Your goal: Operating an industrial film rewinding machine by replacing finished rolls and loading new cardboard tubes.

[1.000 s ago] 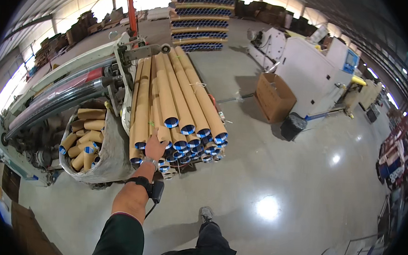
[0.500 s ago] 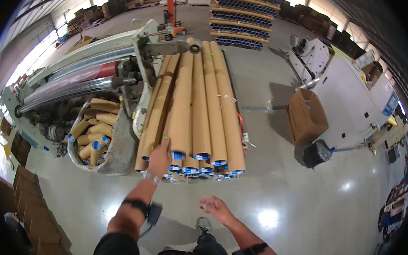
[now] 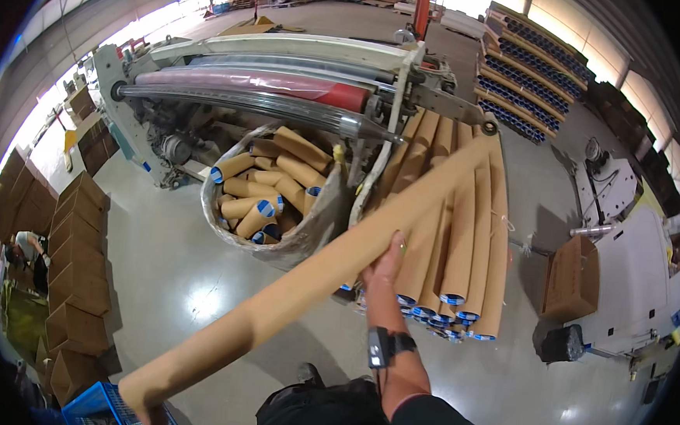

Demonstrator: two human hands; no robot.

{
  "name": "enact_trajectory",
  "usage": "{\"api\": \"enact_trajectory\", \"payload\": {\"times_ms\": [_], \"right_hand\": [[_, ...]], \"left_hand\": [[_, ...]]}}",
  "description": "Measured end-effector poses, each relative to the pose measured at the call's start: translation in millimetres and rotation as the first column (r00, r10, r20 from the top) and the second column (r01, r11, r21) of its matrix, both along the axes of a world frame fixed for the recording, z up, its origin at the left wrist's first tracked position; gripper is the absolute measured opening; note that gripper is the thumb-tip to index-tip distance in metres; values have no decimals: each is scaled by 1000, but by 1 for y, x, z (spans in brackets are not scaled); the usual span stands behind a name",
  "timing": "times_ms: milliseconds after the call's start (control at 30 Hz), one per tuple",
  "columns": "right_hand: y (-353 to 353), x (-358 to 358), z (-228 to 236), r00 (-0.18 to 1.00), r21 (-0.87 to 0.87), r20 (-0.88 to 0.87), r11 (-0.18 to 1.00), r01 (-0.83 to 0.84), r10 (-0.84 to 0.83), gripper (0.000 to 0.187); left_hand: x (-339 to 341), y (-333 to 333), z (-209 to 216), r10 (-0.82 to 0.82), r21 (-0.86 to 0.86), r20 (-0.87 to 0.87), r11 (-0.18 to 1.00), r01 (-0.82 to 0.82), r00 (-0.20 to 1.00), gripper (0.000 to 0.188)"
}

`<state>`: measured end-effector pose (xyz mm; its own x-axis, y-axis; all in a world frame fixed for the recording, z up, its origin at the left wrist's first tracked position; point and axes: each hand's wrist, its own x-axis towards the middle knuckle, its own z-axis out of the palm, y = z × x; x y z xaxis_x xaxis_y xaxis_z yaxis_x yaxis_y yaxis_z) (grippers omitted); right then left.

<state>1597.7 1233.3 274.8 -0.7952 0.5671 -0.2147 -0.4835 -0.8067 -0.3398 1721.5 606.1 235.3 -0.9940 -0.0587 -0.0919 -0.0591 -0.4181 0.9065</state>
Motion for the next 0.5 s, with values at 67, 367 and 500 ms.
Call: {"api": "enact_trajectory", "payload": {"times_ms": [67, 367, 500], "right_hand": [[25, 18, 3, 971, 68, 167, 985, 161, -170, 68], [306, 336, 55, 580, 343, 201, 611, 713, -790, 55], [362, 384, 23, 194, 868, 133, 209, 450, -972, 64]], "left_hand": [[-56, 9, -55, -2, 222, -190, 974, 45, 982, 51], [-192, 505, 42, -672, 787, 38, 476, 393, 739, 75], [-194, 667, 53, -735, 686, 42, 514, 515, 677, 49]]}}
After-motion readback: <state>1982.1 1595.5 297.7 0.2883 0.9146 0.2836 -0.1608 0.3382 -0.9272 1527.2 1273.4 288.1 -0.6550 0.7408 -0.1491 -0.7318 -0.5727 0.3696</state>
